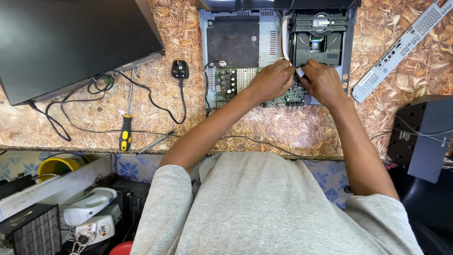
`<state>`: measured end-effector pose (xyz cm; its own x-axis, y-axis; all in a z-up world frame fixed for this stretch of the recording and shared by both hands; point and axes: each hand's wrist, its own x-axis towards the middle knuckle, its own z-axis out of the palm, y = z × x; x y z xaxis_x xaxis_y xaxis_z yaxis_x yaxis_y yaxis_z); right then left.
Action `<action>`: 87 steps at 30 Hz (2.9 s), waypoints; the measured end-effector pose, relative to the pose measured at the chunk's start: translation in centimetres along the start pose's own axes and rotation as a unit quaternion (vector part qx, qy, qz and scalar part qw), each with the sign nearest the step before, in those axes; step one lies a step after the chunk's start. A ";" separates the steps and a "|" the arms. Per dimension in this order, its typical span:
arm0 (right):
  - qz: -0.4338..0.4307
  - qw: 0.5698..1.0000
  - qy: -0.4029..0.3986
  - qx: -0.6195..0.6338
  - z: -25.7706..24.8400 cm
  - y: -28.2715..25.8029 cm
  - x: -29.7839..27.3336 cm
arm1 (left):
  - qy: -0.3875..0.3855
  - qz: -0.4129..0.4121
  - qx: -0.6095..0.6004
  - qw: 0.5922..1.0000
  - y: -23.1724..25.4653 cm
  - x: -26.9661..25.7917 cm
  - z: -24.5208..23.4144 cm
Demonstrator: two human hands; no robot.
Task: The person places a circuit board into an open electronic device chassis on a workbench. They then connect a white ribbon cable to the board and tuck the cable into the device.
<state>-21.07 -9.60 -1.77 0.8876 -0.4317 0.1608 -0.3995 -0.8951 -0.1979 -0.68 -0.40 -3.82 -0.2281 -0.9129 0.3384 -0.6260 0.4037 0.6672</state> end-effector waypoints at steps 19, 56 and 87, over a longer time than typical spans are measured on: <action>0.061 0.997 -0.035 0.022 -2.1 -1.9 -0.1 | 0.001 0.008 0.019 1.000 0.5 0.0 -0.6; 0.095 0.980 0.141 0.105 0.7 -3.9 -3.1 | -0.067 0.078 0.158 0.982 1.8 0.5 -2.0; -0.026 0.980 0.193 0.046 4.3 -0.2 -4.7 | -0.115 0.072 0.193 0.972 2.0 0.9 -2.4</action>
<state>-24.19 -6.91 -6.67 0.7466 -0.4122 0.5223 -0.3184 -0.9106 -0.2634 -0.38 -0.26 -0.60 -0.4661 -0.8562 0.2231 -0.7986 0.5156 0.3104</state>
